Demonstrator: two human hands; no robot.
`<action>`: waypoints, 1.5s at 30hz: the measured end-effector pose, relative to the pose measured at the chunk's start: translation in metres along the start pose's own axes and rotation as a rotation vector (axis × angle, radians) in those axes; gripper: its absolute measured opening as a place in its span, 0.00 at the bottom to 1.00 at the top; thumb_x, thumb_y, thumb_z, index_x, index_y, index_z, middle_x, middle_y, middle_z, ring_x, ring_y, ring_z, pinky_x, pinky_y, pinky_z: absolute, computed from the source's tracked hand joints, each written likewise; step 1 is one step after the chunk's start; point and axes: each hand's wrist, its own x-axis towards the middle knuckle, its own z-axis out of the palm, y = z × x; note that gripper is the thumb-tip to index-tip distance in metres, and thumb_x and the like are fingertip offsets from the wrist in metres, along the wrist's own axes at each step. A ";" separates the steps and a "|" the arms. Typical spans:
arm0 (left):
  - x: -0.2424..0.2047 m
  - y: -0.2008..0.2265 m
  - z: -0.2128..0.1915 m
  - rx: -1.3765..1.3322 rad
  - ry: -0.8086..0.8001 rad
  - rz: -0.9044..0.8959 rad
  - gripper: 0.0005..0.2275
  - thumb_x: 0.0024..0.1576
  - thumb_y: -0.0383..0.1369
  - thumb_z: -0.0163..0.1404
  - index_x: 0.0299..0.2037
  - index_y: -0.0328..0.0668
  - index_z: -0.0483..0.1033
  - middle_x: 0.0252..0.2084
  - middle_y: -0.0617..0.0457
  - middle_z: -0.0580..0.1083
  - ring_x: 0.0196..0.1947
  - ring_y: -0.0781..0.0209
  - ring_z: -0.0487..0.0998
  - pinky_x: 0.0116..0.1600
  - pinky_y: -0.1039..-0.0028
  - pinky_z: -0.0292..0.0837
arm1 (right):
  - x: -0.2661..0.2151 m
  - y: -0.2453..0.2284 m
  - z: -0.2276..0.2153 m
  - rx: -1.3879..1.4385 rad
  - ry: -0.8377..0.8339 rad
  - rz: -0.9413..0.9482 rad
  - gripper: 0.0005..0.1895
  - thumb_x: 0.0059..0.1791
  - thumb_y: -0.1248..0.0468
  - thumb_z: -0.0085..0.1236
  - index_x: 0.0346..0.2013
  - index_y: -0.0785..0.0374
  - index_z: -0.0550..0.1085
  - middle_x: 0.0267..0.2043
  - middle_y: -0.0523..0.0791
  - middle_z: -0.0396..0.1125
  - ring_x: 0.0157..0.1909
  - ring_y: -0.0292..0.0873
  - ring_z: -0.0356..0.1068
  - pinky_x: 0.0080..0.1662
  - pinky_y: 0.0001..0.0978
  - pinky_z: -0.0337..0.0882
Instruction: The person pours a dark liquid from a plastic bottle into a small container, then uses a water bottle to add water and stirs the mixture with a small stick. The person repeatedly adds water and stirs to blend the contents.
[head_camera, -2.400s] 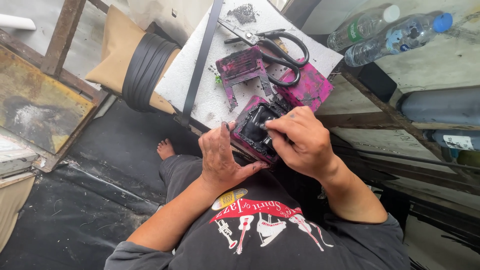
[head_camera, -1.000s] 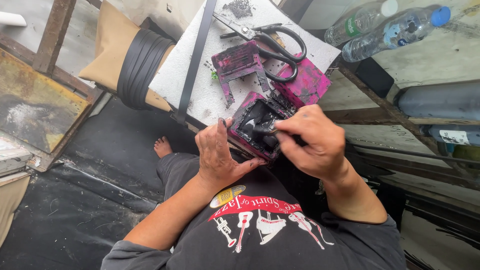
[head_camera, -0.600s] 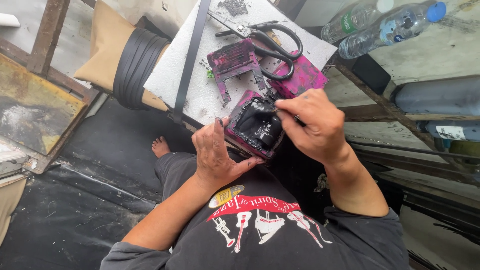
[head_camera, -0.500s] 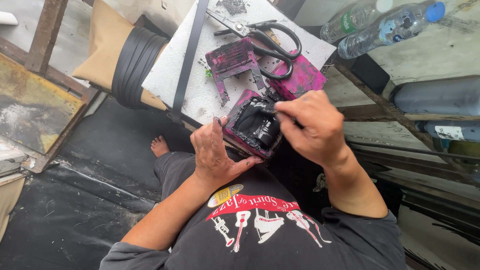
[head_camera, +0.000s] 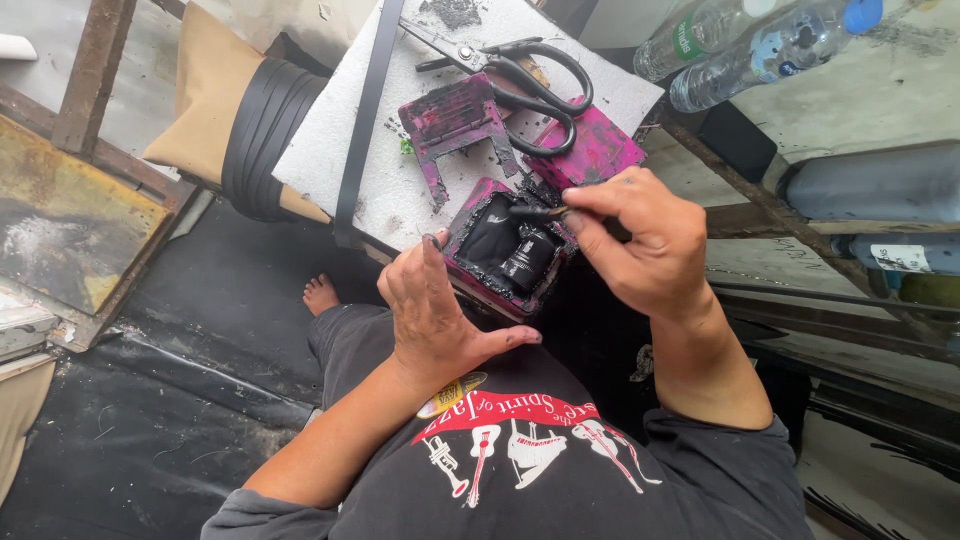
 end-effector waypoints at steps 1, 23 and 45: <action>0.002 0.003 0.001 0.019 0.001 -0.004 0.64 0.40 0.63 0.66 0.76 0.33 0.37 0.61 0.36 0.61 0.57 0.40 0.60 0.68 0.50 0.47 | -0.001 0.004 -0.004 0.004 0.006 0.011 0.08 0.48 0.80 0.64 0.42 0.73 0.82 0.32 0.51 0.74 0.31 0.48 0.71 0.39 0.37 0.72; 0.017 0.026 0.002 -0.169 0.063 -0.138 0.62 0.40 0.51 0.71 0.75 0.30 0.36 0.59 0.33 0.58 0.57 0.38 0.56 0.66 0.47 0.41 | 0.015 -0.011 -0.010 -0.028 -0.010 -0.009 0.07 0.48 0.79 0.64 0.40 0.71 0.82 0.31 0.50 0.74 0.31 0.46 0.71 0.41 0.33 0.71; 0.017 0.023 0.001 -0.235 0.025 -0.231 0.66 0.36 0.49 0.74 0.77 0.37 0.32 0.58 0.37 0.57 0.59 0.40 0.56 0.67 0.49 0.42 | 0.031 -0.032 -0.003 0.006 -0.115 -0.093 0.07 0.48 0.78 0.64 0.39 0.68 0.82 0.29 0.47 0.71 0.31 0.46 0.69 0.41 0.34 0.69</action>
